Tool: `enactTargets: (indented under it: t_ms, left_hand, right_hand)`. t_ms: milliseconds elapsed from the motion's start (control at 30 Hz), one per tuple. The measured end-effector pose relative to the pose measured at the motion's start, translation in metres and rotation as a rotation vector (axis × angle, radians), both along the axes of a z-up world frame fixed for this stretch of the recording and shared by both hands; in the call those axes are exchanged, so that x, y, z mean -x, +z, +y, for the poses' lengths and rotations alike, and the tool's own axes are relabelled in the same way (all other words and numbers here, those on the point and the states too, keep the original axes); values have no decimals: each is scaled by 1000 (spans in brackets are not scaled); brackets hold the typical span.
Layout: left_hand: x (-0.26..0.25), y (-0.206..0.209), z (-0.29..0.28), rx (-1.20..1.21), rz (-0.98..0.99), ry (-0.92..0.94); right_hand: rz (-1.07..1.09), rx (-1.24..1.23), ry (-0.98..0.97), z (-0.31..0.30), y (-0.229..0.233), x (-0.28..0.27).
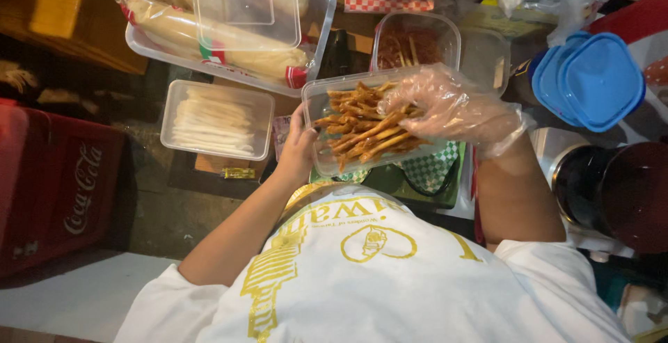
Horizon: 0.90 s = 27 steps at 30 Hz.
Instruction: The person transfers french fries between plastic containers, occasionally dipping them into a sauce. They wear disposable gloves and handle the fries with both hands, moving them from one container to another.
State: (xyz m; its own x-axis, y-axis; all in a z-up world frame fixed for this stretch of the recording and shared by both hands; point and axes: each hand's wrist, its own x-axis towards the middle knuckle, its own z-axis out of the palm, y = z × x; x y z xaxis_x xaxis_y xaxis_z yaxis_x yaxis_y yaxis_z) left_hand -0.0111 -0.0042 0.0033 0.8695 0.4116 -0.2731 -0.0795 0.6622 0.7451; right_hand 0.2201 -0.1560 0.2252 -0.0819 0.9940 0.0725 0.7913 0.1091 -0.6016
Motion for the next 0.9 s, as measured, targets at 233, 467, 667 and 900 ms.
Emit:
enactTargets:
  t_ms: [233,467,667,900]
  left_hand:
    - [0,-6,2,34,5,1]
    - [2,-4,1,26,21,0]
    - [0,-1,0,25,26,-20]
    - [2,-5,2,1,49,-20]
  right_hand:
    - [-74,217,-50,1,-15,6]
    - [-133,260,-5,12,-19,9]
    - [-106,185,-67,13,-11,8]
    - [-77,41,-146,5,3,-4]
